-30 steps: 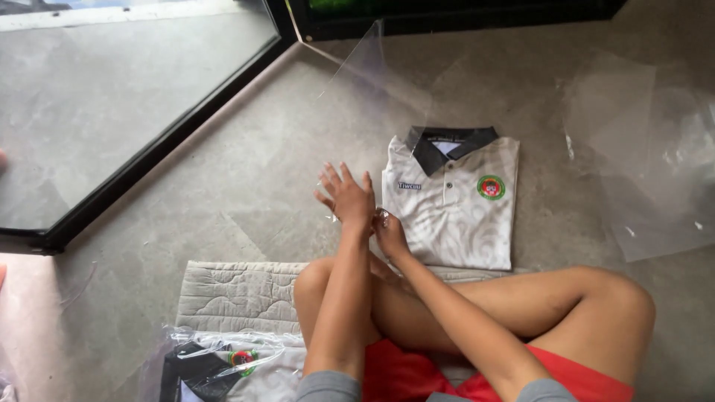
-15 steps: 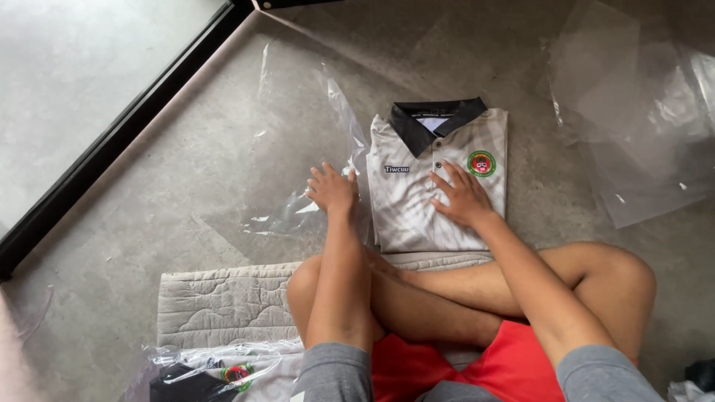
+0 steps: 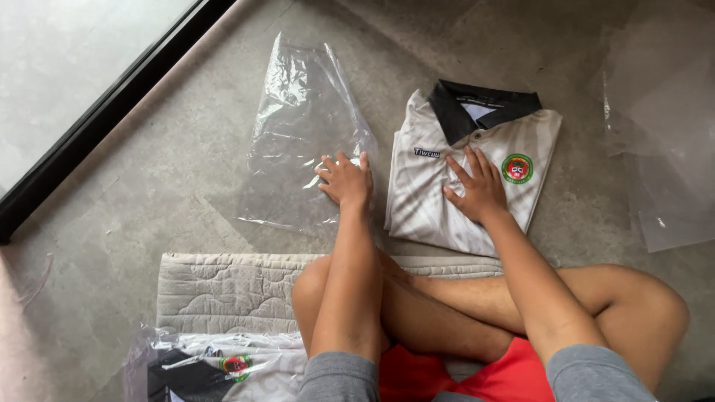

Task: Folding a polo shirt and placing it into a clear plastic protective bag for packaging.

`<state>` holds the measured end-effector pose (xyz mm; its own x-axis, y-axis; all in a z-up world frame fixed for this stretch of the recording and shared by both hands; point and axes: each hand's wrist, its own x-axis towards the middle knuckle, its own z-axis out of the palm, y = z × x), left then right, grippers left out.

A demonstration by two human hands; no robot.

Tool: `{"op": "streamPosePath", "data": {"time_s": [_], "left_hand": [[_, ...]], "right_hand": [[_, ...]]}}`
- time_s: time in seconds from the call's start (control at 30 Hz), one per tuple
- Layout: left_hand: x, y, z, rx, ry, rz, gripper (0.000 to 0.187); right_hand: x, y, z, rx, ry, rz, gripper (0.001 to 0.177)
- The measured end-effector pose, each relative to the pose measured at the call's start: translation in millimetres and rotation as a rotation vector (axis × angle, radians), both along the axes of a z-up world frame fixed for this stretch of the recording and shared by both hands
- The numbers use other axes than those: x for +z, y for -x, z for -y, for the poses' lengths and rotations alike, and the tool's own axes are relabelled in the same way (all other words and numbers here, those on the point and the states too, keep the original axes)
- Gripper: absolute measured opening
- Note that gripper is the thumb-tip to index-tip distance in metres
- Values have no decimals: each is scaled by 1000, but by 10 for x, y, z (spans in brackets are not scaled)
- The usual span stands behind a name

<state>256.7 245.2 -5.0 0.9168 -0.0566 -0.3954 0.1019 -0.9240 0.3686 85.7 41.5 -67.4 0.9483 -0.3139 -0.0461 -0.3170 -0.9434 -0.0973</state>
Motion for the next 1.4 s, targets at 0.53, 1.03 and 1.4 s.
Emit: {"op": "streamPosePath", "data": {"time_s": [0.53, 1.03, 1.4], "left_hand": [[-239, -12, -41, -79, -15, 73, 62], [-320, 175, 14, -462, -81, 122, 51], [-397, 34, -41, -142, -126, 108, 55]], "right_hand": [[72, 5, 358, -833, -310, -48, 76], [378, 404, -362, -345, -228, 31, 64], [322, 390, -254, -319, -160, -1, 59]]}}
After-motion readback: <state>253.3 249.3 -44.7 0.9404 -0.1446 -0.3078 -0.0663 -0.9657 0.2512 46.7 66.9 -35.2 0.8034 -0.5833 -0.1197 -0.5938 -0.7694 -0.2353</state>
